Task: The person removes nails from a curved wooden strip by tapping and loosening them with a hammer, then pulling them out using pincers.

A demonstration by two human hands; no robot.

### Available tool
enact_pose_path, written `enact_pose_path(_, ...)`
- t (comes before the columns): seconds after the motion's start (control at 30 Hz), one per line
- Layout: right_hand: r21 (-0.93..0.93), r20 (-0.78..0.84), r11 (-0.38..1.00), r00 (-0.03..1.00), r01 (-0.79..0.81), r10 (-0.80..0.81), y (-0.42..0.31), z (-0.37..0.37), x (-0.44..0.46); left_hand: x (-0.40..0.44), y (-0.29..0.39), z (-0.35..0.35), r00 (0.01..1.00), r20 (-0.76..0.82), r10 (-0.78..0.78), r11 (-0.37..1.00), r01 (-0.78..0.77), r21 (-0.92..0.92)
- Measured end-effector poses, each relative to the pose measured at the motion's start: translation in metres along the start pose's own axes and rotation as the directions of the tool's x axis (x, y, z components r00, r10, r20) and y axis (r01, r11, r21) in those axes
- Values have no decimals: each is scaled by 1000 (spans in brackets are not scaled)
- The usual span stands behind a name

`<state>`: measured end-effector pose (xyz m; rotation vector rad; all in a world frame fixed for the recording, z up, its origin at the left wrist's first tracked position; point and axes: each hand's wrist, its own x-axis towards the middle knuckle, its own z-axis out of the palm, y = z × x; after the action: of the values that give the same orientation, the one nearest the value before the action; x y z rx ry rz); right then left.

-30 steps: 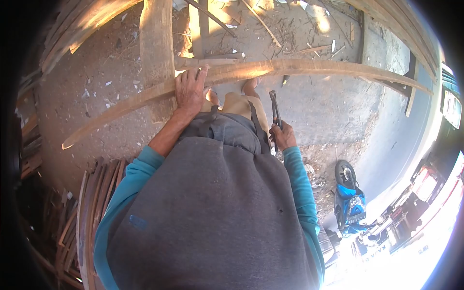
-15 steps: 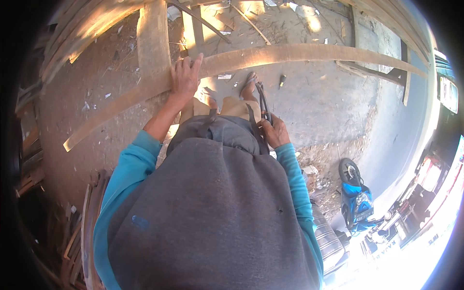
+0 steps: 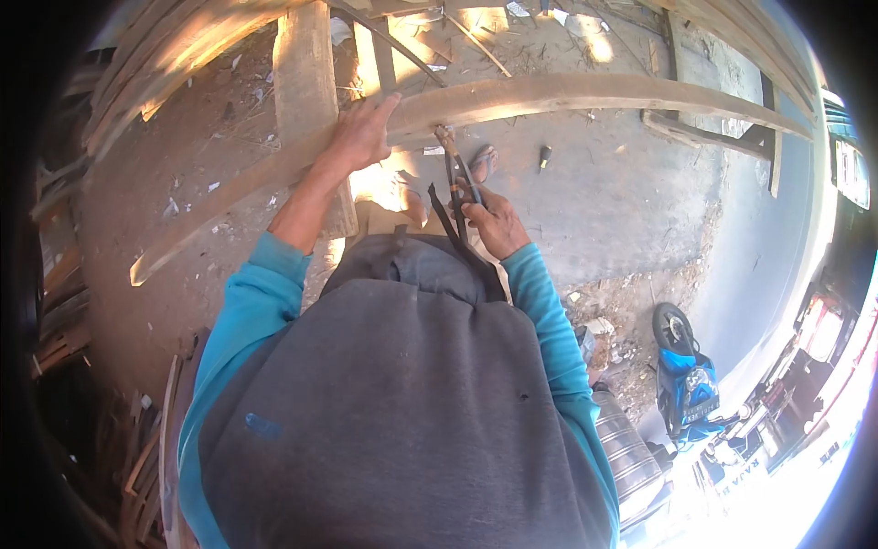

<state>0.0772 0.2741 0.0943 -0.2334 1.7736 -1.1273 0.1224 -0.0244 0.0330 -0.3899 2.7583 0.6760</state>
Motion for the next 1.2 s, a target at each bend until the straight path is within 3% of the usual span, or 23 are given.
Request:
enact_pose_path(0.13, 100, 45, 995, 999, 4, -9, 8, 5, 12, 2, 9, -14, 991, 122, -59, 998, 58, 17)
enact_pose_path(0.33, 353, 202, 933, 979, -69, -5, 23, -9, 30, 9, 0, -12, 989, 147, -24, 1000, 25, -6)
enact_pose_path(0.4, 606, 366, 777, 927, -170, -83, 26, -13, 37, 8, -1, -10, 990, 139, -21, 1000, 21, 2)
enact_pose_path(0.43, 625, 410, 756, 906, -195, -105, 25, -18, 39, 8, -2, -9, 992, 125, -10, 1000, 10, 6)
enact_pose_path(0.53, 555, 441, 795, 897, -243, -34, 21, -26, 40, 10, -6, -8, 994, 104, 15, 1000, -17, 24)
enact_pose_path(0.73, 591, 382, 753, 923, -290, 56, 28, -9, 32, 11, -3, -10, 990, 141, -8, 1000, 5, 19)
enact_pose_path(0.93, 632, 308, 727, 948, -270, 84, 21, -3, 27, 9, 1, -11, 989, 144, -24, 999, 17, 49)
enact_pose_path(1.0, 468, 320, 863, 947, -191, 36, 23, -2, 29, 9, -2, -11, 991, 134, -12, 999, 7, 38)
enact_pose_path(1.03, 465, 323, 864, 946, -194, 38, 21, 5, 28, 9, -3, -10, 992, 124, 5, 1000, -8, 26)
enact_pose_path(1.1, 552, 244, 805, 965, -218, 94, 15, 23, 24, 8, -3, -8, 993, 120, 11, 1000, -14, 20)
enact_pose_path(1.2, 539, 207, 827, 977, -163, 58, 14, 24, 23, 11, -8, -8, 993, 118, 9, 1000, -10, 11)
